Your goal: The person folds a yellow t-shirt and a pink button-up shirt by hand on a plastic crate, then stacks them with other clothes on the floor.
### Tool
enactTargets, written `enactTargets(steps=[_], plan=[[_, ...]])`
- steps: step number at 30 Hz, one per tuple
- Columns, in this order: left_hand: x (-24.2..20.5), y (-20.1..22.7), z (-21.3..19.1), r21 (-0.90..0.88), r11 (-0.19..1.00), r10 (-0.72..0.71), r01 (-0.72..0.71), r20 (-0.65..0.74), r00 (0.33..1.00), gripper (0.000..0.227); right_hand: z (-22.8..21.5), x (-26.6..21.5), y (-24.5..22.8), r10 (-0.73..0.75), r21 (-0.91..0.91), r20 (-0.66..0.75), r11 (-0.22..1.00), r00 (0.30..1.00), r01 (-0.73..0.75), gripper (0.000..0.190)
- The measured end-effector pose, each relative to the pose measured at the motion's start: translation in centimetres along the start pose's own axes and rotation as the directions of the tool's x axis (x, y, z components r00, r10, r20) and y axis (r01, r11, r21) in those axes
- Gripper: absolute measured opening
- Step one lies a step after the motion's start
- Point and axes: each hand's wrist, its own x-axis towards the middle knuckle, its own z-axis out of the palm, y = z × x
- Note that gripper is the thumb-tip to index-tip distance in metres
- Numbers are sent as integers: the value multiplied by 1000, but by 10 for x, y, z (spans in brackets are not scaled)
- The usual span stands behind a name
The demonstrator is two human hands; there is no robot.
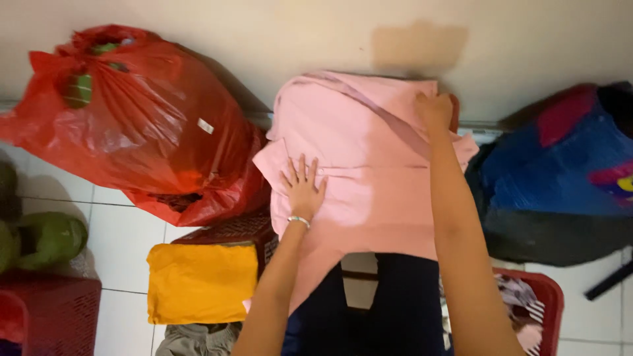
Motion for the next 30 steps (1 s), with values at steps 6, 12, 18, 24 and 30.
enactTargets(steps=[6,12,18,24,30], plan=[[-4,5,-8,18,1000,-14,13,8,1000,65,-18,4,-3,14,184,-57,983,998,-3,25],[-4,3,-5,28,1000,12,-11,-36,999,64,-91,-125,-22,-345,171,-409,880,845,442,25],[-7,1,2,24,1000,20,-19,-38,999,64,-131,-290,-11,-660,89,19,749,751,656,28],[6,-2,-1,-206,974,-97,89,-27,995,55,-130,-309,-11,-501,157,38,858,865,489,28],[76,-19,-13,-275,960,1,-50,-174,985,64,-109,-300,-32,-357,126,-38,925,933,359,25]])
